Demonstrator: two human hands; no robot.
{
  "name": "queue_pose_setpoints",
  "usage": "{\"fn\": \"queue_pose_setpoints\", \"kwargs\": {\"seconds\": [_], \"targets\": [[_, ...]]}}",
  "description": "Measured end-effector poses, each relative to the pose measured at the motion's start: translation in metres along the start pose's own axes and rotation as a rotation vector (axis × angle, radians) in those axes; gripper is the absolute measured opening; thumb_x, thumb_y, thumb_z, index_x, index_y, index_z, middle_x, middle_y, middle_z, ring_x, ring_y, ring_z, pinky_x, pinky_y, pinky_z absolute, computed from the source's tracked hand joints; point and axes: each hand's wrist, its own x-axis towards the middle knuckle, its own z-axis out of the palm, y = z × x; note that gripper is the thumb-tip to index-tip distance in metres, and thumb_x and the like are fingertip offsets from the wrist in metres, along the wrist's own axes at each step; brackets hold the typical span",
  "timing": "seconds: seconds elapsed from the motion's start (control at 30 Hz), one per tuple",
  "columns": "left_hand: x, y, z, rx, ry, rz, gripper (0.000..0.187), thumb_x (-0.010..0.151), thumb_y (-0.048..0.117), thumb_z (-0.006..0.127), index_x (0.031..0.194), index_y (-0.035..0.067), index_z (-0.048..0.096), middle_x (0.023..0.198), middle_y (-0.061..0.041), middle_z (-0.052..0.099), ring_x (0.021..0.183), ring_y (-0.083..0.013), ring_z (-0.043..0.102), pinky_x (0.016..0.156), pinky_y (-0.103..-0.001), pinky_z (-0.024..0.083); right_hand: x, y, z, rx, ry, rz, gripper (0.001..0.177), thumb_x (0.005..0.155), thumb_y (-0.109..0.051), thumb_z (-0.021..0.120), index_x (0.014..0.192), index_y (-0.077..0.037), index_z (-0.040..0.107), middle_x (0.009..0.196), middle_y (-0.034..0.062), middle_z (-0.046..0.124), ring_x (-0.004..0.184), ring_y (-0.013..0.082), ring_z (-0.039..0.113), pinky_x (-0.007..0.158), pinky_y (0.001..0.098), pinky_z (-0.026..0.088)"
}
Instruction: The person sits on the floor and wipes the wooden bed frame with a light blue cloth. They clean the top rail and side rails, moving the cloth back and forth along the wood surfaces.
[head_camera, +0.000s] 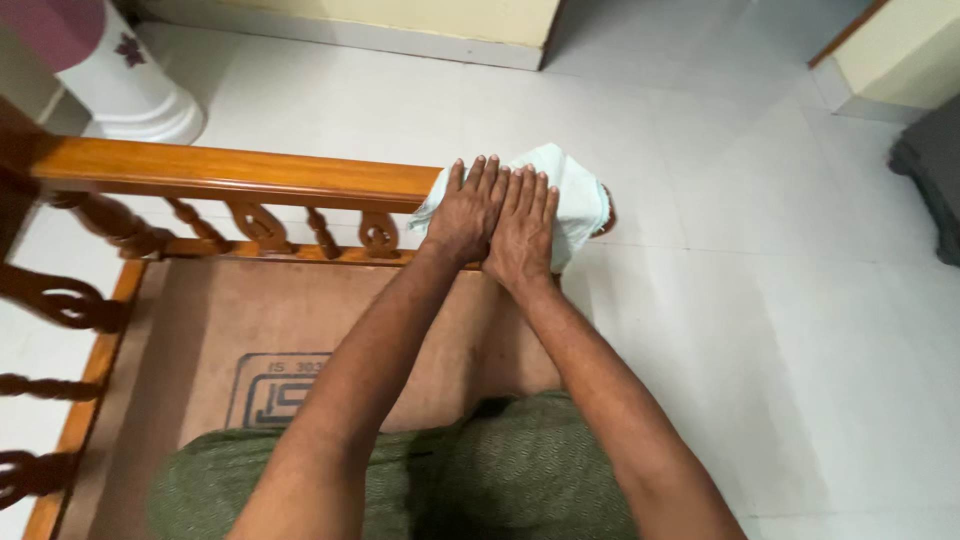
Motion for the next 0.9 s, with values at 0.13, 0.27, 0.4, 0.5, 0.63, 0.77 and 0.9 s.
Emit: {"fn": "queue_pose_setpoints", "kwargs": {"seconds": [0.13, 0.27, 0.4, 0.5, 0.63, 0.77, 0.9], "targets": [[-0.015, -0.037, 0.026, -0.102, 0.073, -0.044, 0.075, 0.095, 0.027, 0.060, 0.159, 0.002, 0.030, 0.164, -0.021, 0.032, 0.152, -0.0352, 0.031, 0.124, -0.055, 0.023, 0.016, -0.043, 0.006, -0.038, -0.065, 0.012, 0.116, 0.074, -0.042, 0.075, 0.159, 0.007, 0.015, 0.165, 0.0298, 0.018, 0.155, 0.0445, 0.012, 0.125, 0.0575, 0.002], [-0.054, -0.097, 0.031, -0.081, -0.006, -0.072, 0.079, 0.087, 0.025, 0.061, 0.156, 0.002, 0.031, 0.162, -0.021, 0.032, 0.150, -0.0346, 0.030, 0.122, -0.052, 0.021, 0.029, -0.107, 0.001, -0.018, -0.051, -0.062, 0.114, 0.074, -0.043, 0.075, 0.158, 0.007, 0.016, 0.164, 0.0304, 0.019, 0.154, 0.0450, 0.012, 0.123, 0.0577, 0.003], [-0.108, -0.168, 0.050, -0.113, 0.110, -0.177, 0.070, 0.091, 0.025, 0.057, 0.155, 0.002, 0.038, 0.161, -0.024, 0.036, 0.150, -0.0369, 0.032, 0.123, -0.052, 0.022, 0.037, -0.187, -0.004, -0.040, 0.076, -0.176, 0.106, 0.078, -0.042, 0.072, 0.156, 0.009, 0.022, 0.161, 0.0333, 0.024, 0.152, 0.0480, 0.017, 0.122, 0.0589, 0.006], [-0.151, -0.222, 0.066, -0.135, 0.194, -0.274, 0.064, 0.095, 0.026, 0.055, 0.154, 0.002, 0.042, 0.161, -0.024, 0.039, 0.149, -0.0386, 0.033, 0.124, -0.052, 0.021, 0.047, -0.252, -0.014, 0.013, 0.112, -0.259, 0.101, 0.079, -0.040, 0.069, 0.156, 0.009, 0.024, 0.160, 0.0332, 0.027, 0.151, 0.0477, 0.022, 0.123, 0.0582, 0.009], [-0.201, -0.289, 0.076, -0.147, 0.243, -0.380, 0.058, 0.099, 0.024, 0.052, 0.152, 0.003, 0.047, 0.159, -0.023, 0.043, 0.150, -0.0380, 0.035, 0.124, -0.052, 0.021, 0.057, -0.331, -0.030, 0.030, 0.149, -0.339, 0.096, 0.081, -0.036, 0.067, 0.155, 0.010, 0.027, 0.159, 0.0337, 0.031, 0.150, 0.0483, 0.026, 0.123, 0.0578, 0.015], [-0.234, -0.342, 0.078, -0.215, 0.253, -0.565, 0.049, 0.100, 0.021, 0.051, 0.146, 0.004, 0.051, 0.155, -0.019, 0.047, 0.149, -0.0351, 0.036, 0.124, -0.051, 0.022, 0.075, -0.394, -0.038, 0.054, 0.171, -0.445, 0.094, 0.080, -0.035, 0.067, 0.153, 0.012, 0.029, 0.157, 0.0345, 0.034, 0.146, 0.0485, 0.032, 0.121, 0.0587, 0.020], [-0.251, -0.367, 0.093, -0.261, 0.305, -0.599, 0.044, 0.102, 0.015, 0.050, 0.144, 0.001, 0.052, 0.155, -0.018, 0.049, 0.150, -0.0325, 0.037, 0.127, -0.048, 0.024, 0.094, -0.422, -0.035, 0.129, 0.230, -0.556, 0.101, 0.068, -0.039, 0.073, 0.146, 0.012, 0.034, 0.147, 0.0312, 0.043, 0.137, 0.0427, 0.043, 0.116, 0.0528, 0.030]]}}
